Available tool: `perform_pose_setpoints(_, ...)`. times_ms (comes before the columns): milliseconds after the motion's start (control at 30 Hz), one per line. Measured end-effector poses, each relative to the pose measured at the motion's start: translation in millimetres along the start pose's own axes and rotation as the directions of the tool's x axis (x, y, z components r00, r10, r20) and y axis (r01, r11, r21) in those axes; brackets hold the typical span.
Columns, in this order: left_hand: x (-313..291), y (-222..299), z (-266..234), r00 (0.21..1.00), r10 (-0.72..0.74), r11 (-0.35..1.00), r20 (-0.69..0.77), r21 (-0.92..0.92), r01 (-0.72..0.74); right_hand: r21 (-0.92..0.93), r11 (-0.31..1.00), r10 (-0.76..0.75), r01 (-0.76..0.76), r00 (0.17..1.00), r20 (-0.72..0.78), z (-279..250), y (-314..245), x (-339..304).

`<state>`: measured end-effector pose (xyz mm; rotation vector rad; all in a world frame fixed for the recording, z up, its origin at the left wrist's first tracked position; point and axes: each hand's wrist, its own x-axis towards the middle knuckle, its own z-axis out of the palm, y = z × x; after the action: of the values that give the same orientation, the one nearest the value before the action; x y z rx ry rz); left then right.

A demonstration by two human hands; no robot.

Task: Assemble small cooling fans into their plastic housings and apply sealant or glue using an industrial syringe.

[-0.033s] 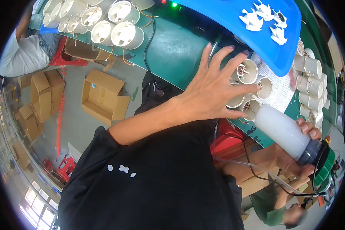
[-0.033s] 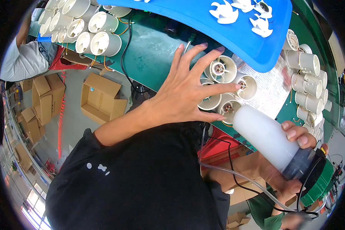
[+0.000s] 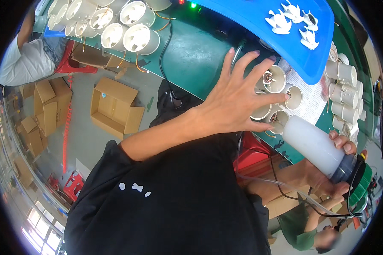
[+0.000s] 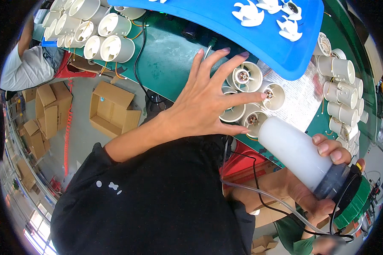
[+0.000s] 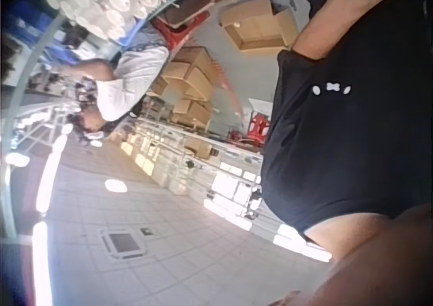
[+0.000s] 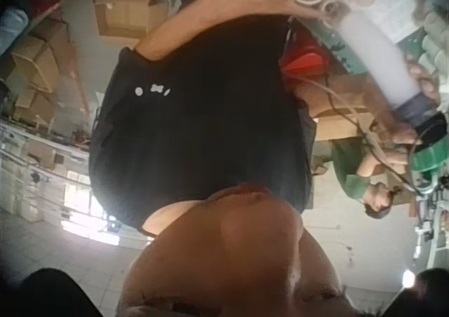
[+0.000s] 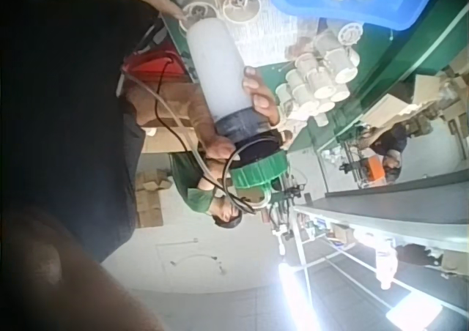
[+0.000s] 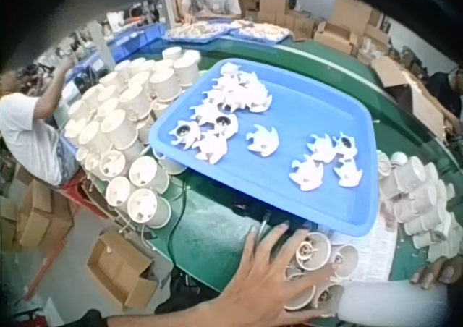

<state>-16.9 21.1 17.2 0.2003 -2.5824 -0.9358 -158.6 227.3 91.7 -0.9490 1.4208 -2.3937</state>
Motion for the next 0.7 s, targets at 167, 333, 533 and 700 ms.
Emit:
perform_pose_setpoints(167,1,-4,0,1.0,0.003,1.0,0.003,0.002,-0.003,-0.023,0.994,-0.106,0.106,0.994,-0.031,4,4,0)
perform_pose_setpoints(333,2,-5,-11,0.997,0.061,0.994,-0.055,-0.082,-0.066,0.031,0.977,-0.206,0.209,0.976,-0.065,-15,-44,-4)
perform_pose_setpoints(533,-21,-13,-16,0.995,-0.035,0.999,-0.099,-0.034,0.032,-0.256,0.957,0.006,-0.138,0.889,-0.457,-75,-84,-27)
perform_pose_setpoints(700,-19,-1,-10,0.998,-0.045,0.999,-0.053,-0.028,0.044,-0.882,0.054,0.185,-0.467,0.873,-0.451,-90,-35,-16)
